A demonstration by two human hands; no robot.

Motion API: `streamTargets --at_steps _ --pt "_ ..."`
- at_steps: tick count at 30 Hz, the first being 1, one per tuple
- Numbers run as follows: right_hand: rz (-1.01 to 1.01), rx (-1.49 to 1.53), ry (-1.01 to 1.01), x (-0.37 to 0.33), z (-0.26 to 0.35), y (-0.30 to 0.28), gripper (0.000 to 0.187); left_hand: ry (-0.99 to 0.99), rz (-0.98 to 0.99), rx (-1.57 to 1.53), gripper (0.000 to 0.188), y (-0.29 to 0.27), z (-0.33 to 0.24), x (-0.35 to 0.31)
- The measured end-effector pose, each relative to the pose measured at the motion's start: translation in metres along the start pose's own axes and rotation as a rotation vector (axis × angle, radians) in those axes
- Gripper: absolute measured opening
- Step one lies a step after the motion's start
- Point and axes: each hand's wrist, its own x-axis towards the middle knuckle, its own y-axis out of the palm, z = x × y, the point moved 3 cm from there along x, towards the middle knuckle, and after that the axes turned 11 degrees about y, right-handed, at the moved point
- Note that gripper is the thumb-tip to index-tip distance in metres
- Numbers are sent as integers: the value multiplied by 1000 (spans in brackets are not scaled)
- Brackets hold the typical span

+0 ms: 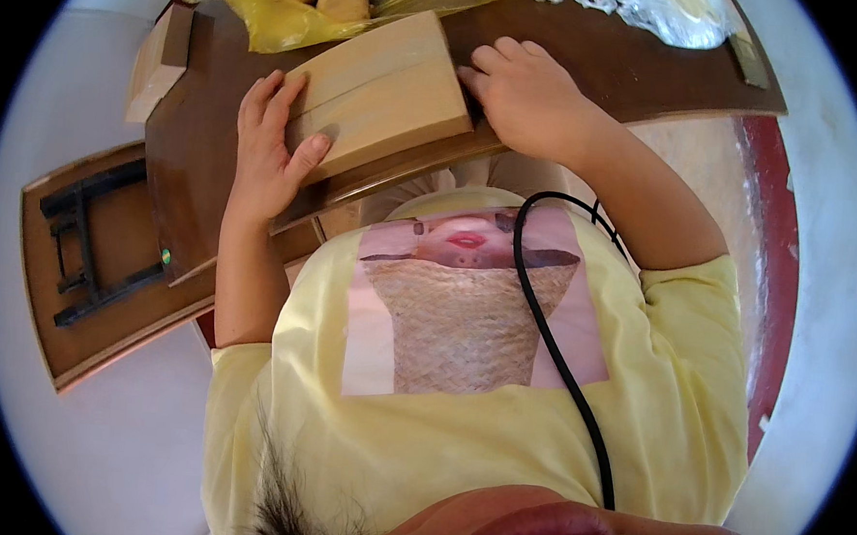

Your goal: The person assembles a small cardboard box by folding and taping its flaps. They then open a larger cardboard box and handle a small plastic bag.

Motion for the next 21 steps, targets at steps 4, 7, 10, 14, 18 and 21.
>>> streamTargets --at_steps 4,7,10,14,18,21 --pt "53 -85 99 2 5 -24 21 36 -22 49 68 -1 2 -2" --pt "147 -39 25 -1 18 -15 17 4 -18 59 68 0 2 -4" --pt "131 -98 7 1 9 -18 17 4 -244 -192 70 1 12 -12" --pt "-65 200 273 8 -5 -38 28 -135 -712 -716 62 0 31 -29" --pt "-20 390 473 19 8 -56 38 -380 -956 -1025 53 2 52 -60" --pt "6 342 481 30 22 -55 43 -526 -952 -1131 51 6 57 -78"
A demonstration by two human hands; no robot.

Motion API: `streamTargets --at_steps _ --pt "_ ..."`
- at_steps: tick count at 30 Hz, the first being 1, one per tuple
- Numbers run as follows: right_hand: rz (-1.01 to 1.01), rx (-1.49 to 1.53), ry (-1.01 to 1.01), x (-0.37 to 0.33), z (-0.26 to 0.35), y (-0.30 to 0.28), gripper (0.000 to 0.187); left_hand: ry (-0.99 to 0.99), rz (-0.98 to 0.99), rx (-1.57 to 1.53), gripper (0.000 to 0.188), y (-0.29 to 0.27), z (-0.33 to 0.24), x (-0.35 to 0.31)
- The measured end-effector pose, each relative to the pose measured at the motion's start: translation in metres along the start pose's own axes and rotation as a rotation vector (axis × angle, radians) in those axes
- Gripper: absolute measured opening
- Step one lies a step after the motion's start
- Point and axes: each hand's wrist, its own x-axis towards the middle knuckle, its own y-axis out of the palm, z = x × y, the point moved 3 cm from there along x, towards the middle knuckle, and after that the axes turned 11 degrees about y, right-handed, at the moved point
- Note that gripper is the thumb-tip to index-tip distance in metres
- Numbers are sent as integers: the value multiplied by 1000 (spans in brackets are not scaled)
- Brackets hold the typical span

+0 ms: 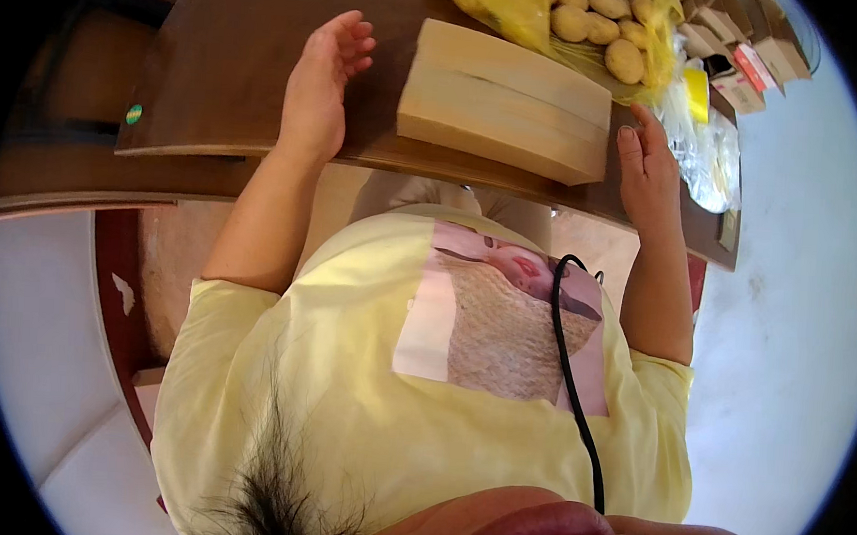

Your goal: The person assembles a small cardboard box by folding and taping its flaps. They then open a larger cardboard box and handle a small plastic bag.

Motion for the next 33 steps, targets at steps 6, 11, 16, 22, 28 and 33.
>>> streamTargets --at_steps 6,11,16,22,28,33 --pt "4 -209 -104 12 5 23 50 -289 -44 -129 50 -20 -3 -9" --pt "74 -304 -58 7 18 30 49 -415 65 -241 55 -22 0 -11" --pt "69 -310 -80 6 24 32 49 -545 147 -267 61 -18 6 -7" --pt "90 -291 -64 6 24 32 48 -574 145 -287 65 -15 3 -2" --pt "83 -305 -98 8 21 32 49 -643 154 -277 81 3 5 5" --pt "67 -287 -123 9 19 33 49 -677 335 -256 86 14 7 14"
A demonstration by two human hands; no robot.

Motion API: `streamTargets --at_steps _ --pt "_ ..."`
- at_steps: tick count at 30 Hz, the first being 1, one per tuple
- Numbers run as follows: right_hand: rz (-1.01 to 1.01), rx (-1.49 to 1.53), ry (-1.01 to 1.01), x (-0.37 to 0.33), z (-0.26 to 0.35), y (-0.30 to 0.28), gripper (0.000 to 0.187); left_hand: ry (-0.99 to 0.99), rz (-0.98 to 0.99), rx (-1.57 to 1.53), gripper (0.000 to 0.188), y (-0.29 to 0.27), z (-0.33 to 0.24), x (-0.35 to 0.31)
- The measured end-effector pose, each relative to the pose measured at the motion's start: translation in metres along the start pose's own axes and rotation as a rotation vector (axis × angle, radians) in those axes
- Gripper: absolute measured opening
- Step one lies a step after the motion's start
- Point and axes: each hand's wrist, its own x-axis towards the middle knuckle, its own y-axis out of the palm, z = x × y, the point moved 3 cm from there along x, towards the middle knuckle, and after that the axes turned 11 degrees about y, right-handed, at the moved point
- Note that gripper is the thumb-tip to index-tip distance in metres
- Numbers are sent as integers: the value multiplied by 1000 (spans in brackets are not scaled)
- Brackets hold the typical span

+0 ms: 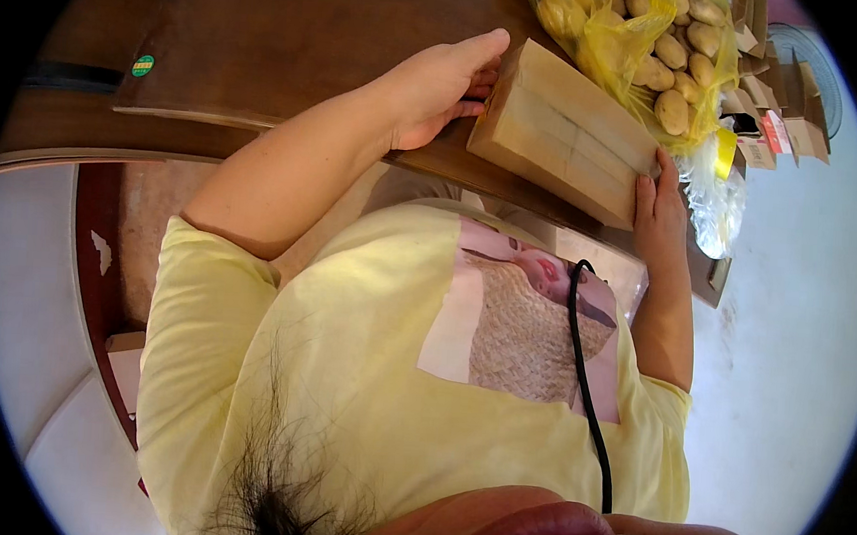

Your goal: The person assembles a small cardboard box by folding and taping its flaps. They then open a larger cardboard box and handle a small plastic bag.

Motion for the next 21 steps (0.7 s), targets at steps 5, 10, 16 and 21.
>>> streamTargets --at_steps 5,10,16,21 --pt "40 8 26 0 0 0 49 -17 52 45 85 9 -10 -4" --pt "13 17 -18 0 -2 2 50 20 83 50 85 20 -16 -9" --pt "30 12 11 0 -3 3 50 19 116 12 87 6 -8 -1" --pt "40 9 30 -1 -1 2 51 55 49 23 84 0 -4 -7"
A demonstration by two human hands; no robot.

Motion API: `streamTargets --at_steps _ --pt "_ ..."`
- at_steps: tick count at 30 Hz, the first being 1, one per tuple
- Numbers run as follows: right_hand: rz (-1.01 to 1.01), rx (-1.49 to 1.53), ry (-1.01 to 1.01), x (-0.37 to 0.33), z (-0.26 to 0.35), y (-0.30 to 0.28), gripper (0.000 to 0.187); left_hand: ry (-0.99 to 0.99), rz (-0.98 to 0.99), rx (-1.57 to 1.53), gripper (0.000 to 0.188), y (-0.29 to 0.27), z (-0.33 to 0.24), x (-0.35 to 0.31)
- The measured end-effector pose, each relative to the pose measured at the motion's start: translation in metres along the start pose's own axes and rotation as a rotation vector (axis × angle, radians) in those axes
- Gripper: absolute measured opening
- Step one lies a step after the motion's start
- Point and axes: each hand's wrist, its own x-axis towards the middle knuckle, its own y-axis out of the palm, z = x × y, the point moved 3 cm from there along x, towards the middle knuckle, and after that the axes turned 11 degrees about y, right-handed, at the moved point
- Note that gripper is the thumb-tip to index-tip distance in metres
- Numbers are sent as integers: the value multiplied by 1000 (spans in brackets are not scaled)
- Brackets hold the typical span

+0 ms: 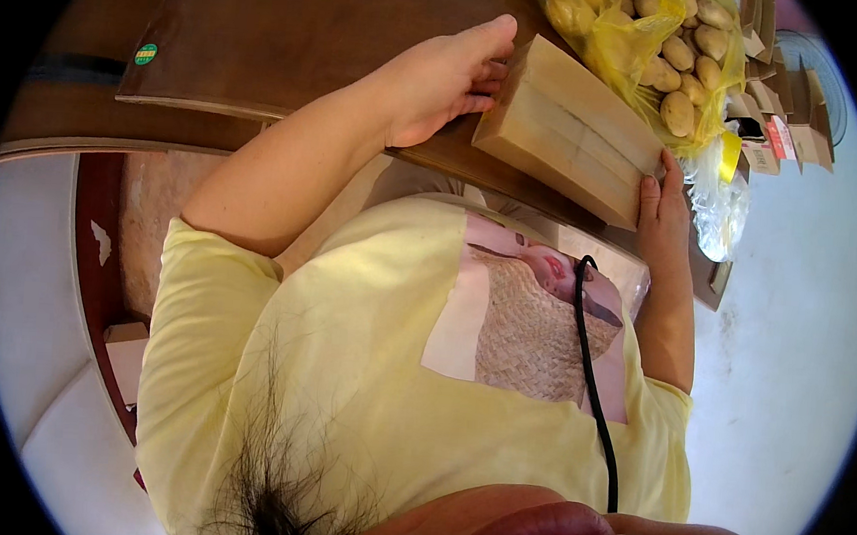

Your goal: The person assembles a small cardboard box by folding and taping its flaps. They then open a larger cardboard box and handle a small plastic bag.

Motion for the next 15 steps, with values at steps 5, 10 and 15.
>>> streamTargets --at_steps 5,10,15 --pt "-28 -2 -27 -1 0 0 51 15 9 -103 73 -3 -7 -6" --pt "-19 -14 -27 0 1 0 50 40 12 -179 67 -15 -3 -4" --pt "-30 -11 -38 -1 -2 2 50 22 -118 -78 67 -22 -4 -16"
